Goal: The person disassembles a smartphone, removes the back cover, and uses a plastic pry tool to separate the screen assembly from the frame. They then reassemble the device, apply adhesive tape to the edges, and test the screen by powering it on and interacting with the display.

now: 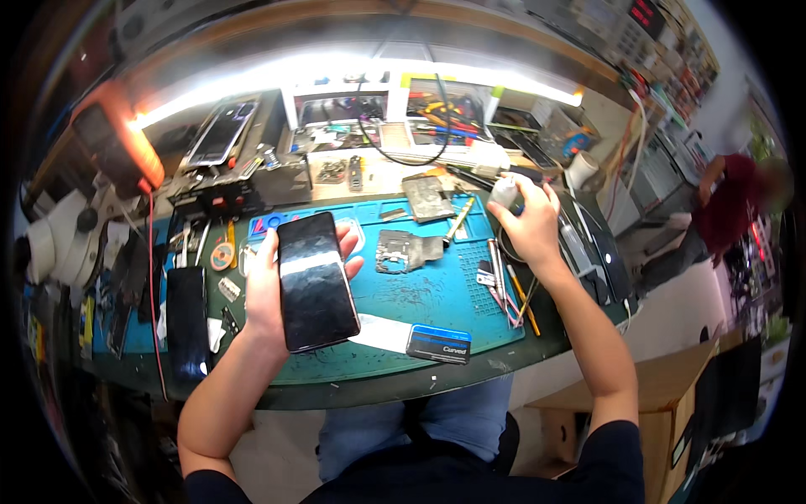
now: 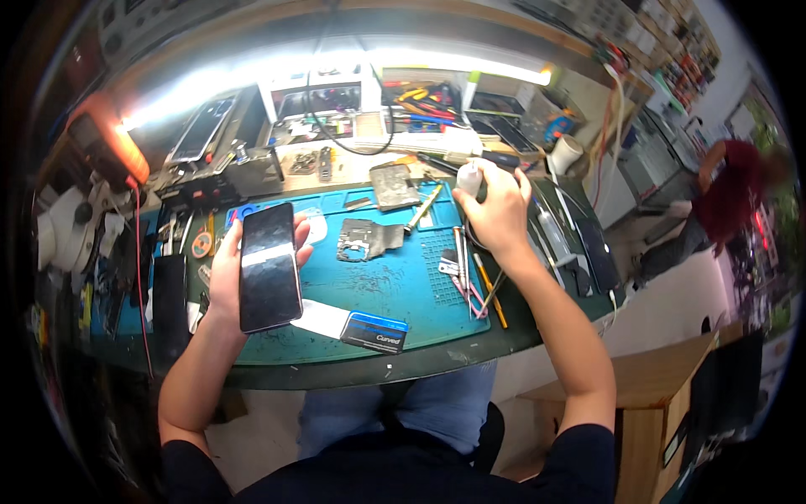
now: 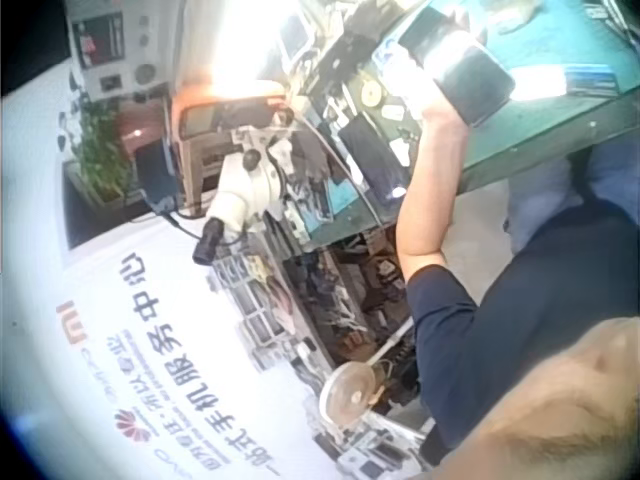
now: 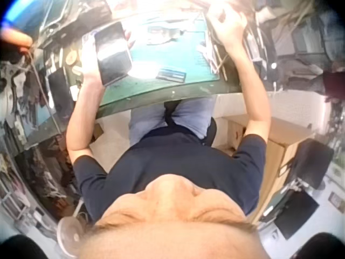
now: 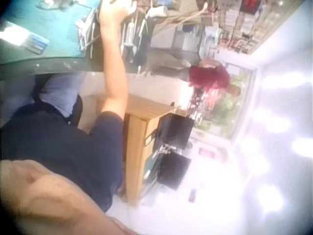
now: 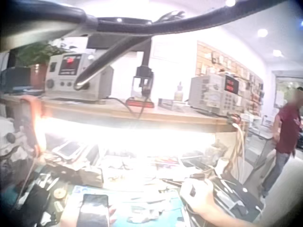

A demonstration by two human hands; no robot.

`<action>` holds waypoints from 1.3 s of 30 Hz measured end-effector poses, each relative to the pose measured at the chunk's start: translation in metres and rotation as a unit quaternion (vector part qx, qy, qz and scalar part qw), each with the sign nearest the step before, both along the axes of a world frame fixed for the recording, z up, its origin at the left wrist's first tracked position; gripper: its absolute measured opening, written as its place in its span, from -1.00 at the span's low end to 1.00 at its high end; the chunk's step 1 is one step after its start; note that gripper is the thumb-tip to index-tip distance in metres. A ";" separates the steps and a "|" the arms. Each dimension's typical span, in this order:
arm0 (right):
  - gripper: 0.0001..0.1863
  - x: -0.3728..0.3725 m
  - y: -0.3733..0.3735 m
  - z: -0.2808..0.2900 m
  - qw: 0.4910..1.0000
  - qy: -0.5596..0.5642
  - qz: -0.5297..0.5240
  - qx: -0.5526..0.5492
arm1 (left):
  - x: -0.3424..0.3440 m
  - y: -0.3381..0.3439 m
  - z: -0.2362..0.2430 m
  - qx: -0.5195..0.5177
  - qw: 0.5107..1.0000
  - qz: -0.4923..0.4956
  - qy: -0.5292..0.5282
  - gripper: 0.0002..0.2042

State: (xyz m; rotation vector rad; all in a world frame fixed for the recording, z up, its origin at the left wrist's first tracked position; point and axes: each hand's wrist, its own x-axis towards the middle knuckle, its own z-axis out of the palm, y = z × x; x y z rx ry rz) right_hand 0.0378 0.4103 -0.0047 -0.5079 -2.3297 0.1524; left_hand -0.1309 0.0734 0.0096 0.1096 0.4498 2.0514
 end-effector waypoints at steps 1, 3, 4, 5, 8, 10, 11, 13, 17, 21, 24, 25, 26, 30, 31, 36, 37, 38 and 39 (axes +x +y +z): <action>-0.52 -0.002 -0.027 0.018 0.995 0.048 0.086 -0.031 | -0.001 -0.003 -0.001 -0.012 1.000 0.014 -0.013 -0.29; -0.48 0.004 -0.074 0.043 0.981 0.029 0.186 -0.048 | 0.000 -0.002 -0.003 -0.018 0.999 0.023 -0.028 -0.27; -0.46 0.006 -0.091 0.051 0.975 0.010 0.221 -0.026 | 0.001 -0.003 -0.003 -0.031 0.999 0.032 -0.029 -0.26; -0.44 0.009 -0.104 0.058 0.966 -0.005 0.257 0.006 | 0.000 -0.003 -0.005 0.008 0.999 0.004 -0.035 -0.24; -0.45 0.012 -0.129 0.071 0.943 -0.020 0.308 0.124 | 0.001 0.000 -0.008 0.033 0.999 -0.011 -0.037 -0.24; -0.49 0.010 -0.134 0.072 0.928 -0.011 0.334 0.166 | 0.002 0.002 -0.008 0.026 0.999 -0.013 -0.037 -0.24; -0.52 0.008 -0.134 0.073 0.920 -0.018 0.332 0.205 | 0.002 0.002 -0.010 0.029 0.999 -0.015 -0.040 -0.23; -0.56 0.005 -0.136 0.076 0.910 -0.021 0.333 0.246 | 0.002 0.004 -0.008 0.011 0.999 -0.007 -0.036 -0.23; -0.58 0.004 -0.146 0.082 0.900 -0.036 0.319 0.295 | 0.001 0.001 -0.008 0.027 0.997 -0.043 -0.051 -0.22; -0.62 0.002 -0.146 0.084 0.888 -0.032 0.320 0.327 | 0.001 0.001 -0.009 0.015 0.997 -0.040 -0.058 -0.21; -0.62 0.004 -0.149 0.088 0.887 -0.031 0.318 0.333 | 0.001 0.001 -0.009 0.020 0.997 -0.045 -0.054 -0.22; -0.62 0.006 -0.150 0.087 0.889 -0.035 0.318 0.326 | 0.001 0.001 -0.009 0.026 0.997 -0.050 -0.051 -0.22; -0.62 0.007 -0.150 0.087 0.892 -0.038 0.318 0.319 | 0.002 0.001 -0.009 0.022 0.997 -0.045 -0.054 -0.22; -0.57 0.006 -0.132 0.078 0.934 -0.030 0.303 0.187 | 0.004 0.002 -0.007 0.000 0.999 -0.017 -0.045 -0.24; -0.57 0.005 -0.124 0.078 0.949 -0.021 0.286 0.131 | 0.005 0.003 -0.007 -0.006 0.999 -0.008 -0.039 -0.25; -0.55 0.017 -0.033 0.052 0.924 0.071 0.155 -0.341 | 0.008 0.003 -0.008 0.004 0.998 -0.040 -0.041 -0.25; -0.56 0.016 -0.017 0.045 0.921 0.073 0.137 -0.357 | 0.007 0.001 -0.009 0.012 0.998 -0.050 -0.034 -0.25; -0.56 0.017 -0.004 0.040 0.918 0.075 0.118 -0.371 | 0.007 0.000 -0.010 0.022 0.997 -0.062 -0.028 -0.25; -0.56 0.018 0.011 0.031 0.927 0.058 0.099 -0.356 | 0.009 0.001 -0.008 0.012 0.998 -0.060 -0.023 -0.26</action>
